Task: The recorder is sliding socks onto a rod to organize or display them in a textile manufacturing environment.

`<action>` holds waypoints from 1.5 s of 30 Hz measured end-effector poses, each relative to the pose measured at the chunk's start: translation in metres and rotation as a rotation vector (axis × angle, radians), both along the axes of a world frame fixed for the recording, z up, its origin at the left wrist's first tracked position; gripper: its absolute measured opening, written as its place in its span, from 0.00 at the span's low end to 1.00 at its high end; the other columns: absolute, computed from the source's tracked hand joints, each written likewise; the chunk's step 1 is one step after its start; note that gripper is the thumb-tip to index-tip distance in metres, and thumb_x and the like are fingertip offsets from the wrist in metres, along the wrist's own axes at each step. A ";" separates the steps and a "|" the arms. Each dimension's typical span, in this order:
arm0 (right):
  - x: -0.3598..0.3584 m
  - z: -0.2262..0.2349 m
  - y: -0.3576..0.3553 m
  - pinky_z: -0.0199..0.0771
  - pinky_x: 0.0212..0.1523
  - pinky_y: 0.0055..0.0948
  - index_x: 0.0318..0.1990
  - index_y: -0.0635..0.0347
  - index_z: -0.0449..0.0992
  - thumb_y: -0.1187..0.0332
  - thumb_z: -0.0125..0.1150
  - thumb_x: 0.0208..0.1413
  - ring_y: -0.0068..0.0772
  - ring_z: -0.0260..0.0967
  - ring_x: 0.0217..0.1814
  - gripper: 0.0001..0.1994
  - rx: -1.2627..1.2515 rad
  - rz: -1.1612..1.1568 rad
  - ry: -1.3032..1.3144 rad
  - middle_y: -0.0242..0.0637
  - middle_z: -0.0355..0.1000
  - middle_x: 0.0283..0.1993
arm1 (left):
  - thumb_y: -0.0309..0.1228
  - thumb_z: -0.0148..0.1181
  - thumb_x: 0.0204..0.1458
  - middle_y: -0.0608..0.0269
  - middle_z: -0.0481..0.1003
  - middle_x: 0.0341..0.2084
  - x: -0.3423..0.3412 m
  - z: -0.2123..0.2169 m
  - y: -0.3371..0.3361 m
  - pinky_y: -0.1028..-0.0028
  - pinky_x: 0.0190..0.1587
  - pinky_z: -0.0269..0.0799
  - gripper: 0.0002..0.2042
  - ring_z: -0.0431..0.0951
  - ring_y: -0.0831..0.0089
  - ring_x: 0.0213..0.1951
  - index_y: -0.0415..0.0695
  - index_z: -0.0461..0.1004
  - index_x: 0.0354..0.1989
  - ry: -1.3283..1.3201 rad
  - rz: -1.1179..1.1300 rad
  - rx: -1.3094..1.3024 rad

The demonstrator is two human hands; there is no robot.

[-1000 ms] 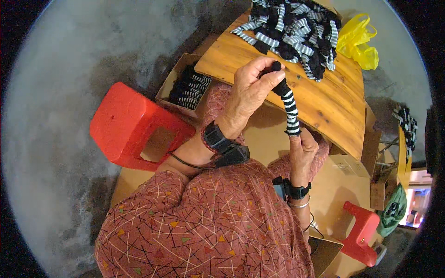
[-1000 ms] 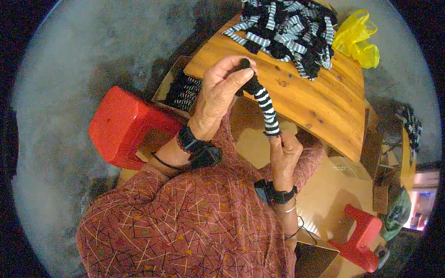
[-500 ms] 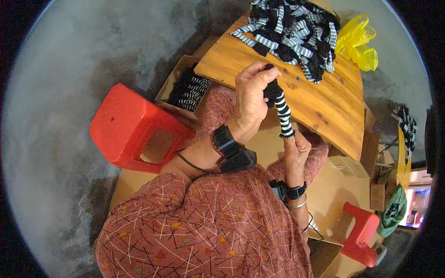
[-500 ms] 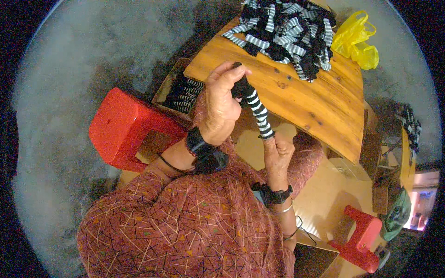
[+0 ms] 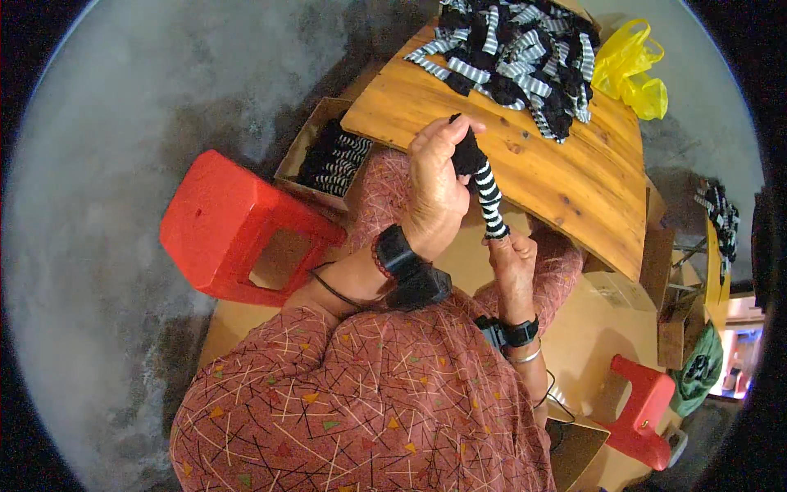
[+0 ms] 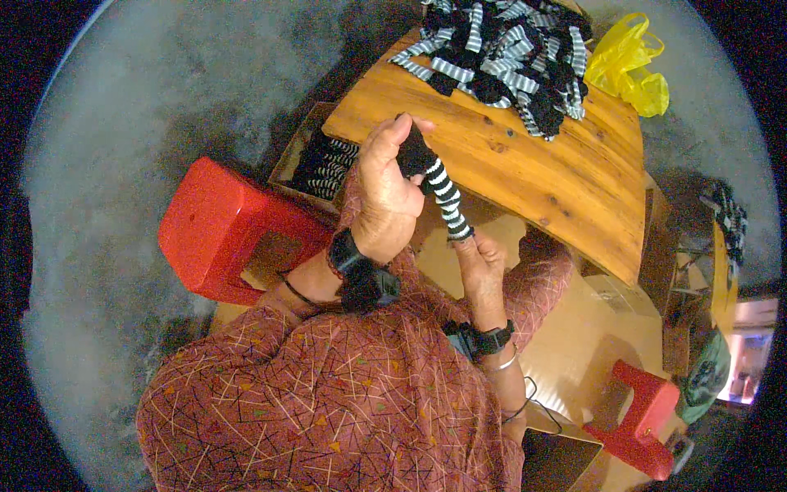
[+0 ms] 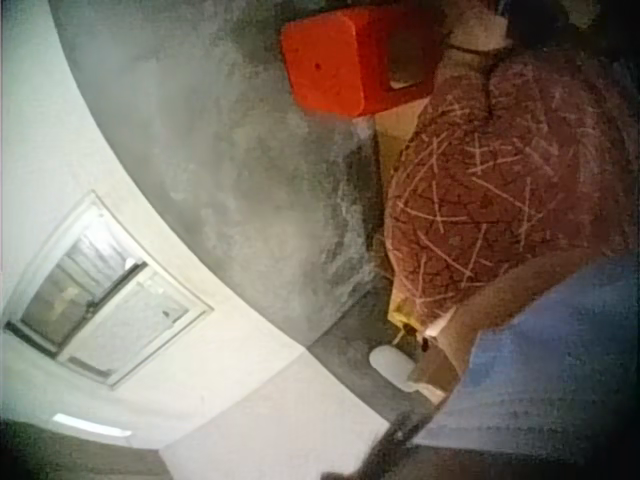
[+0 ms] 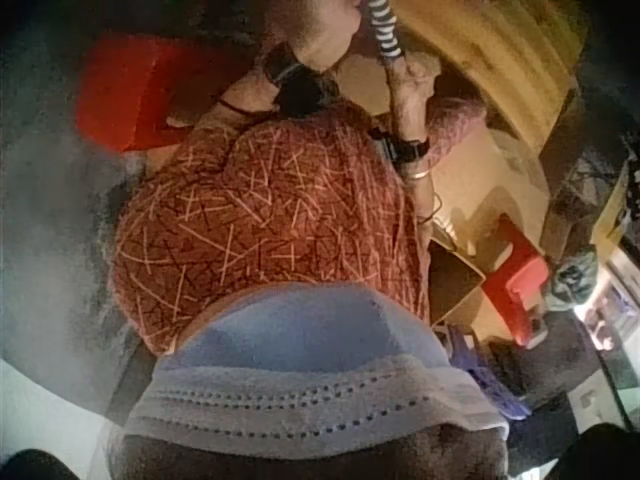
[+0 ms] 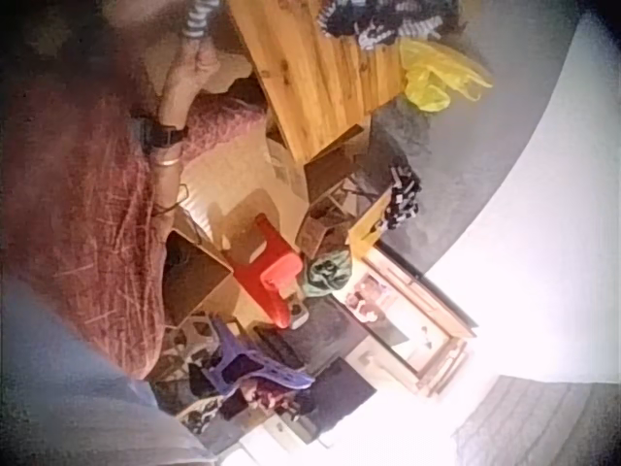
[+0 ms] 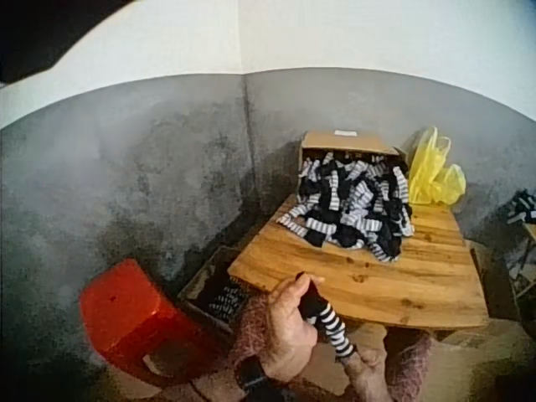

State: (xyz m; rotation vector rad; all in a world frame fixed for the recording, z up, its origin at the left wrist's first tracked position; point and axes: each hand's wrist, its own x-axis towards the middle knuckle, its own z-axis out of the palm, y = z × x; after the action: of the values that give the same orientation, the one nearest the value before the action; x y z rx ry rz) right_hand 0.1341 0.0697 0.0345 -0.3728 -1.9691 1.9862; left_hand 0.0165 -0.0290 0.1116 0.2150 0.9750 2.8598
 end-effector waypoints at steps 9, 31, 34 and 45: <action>-0.001 0.009 -0.004 0.47 0.21 0.17 0.24 0.59 0.73 0.62 0.54 0.55 0.11 0.51 0.21 0.13 0.025 0.038 0.001 0.20 0.61 0.18 | 0.29 0.57 0.49 0.77 0.65 0.20 0.012 0.008 -0.002 0.87 0.20 0.54 0.08 0.60 0.88 0.20 0.42 0.73 0.37 0.124 0.028 -0.105; 0.004 0.012 -0.001 0.46 0.16 0.15 0.24 0.60 0.73 0.61 0.53 0.56 0.10 0.49 0.16 0.13 -0.229 0.207 -0.115 0.20 0.60 0.16 | 0.34 0.58 0.49 0.78 0.64 0.17 0.017 0.018 -0.014 0.87 0.16 0.54 0.08 0.60 0.89 0.16 0.42 0.72 0.31 0.015 0.005 -0.126; 0.004 0.008 0.002 0.46 0.16 0.15 0.25 0.60 0.73 0.60 0.52 0.56 0.11 0.49 0.16 0.14 -0.159 0.238 -0.080 0.21 0.60 0.16 | 0.31 0.58 0.50 0.77 0.64 0.17 0.017 0.015 -0.015 0.86 0.20 0.59 0.06 0.63 0.89 0.19 0.43 0.70 0.29 0.115 -0.031 -0.172; -0.004 0.025 -0.006 0.43 0.15 0.17 0.25 0.62 0.71 0.64 0.53 0.54 0.14 0.45 0.13 0.11 -0.626 0.452 -0.116 0.23 0.55 0.13 | 0.35 0.56 0.51 0.76 0.65 0.16 0.005 0.017 -0.025 0.86 0.16 0.54 0.08 0.60 0.88 0.15 0.43 0.73 0.31 0.165 -0.122 -0.205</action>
State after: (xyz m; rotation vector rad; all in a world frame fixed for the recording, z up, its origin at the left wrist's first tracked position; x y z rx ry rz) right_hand 0.1302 0.0635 0.0594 -0.1886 -1.5381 2.9260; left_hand 0.0218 -0.0545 0.1282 0.4792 1.2307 2.6425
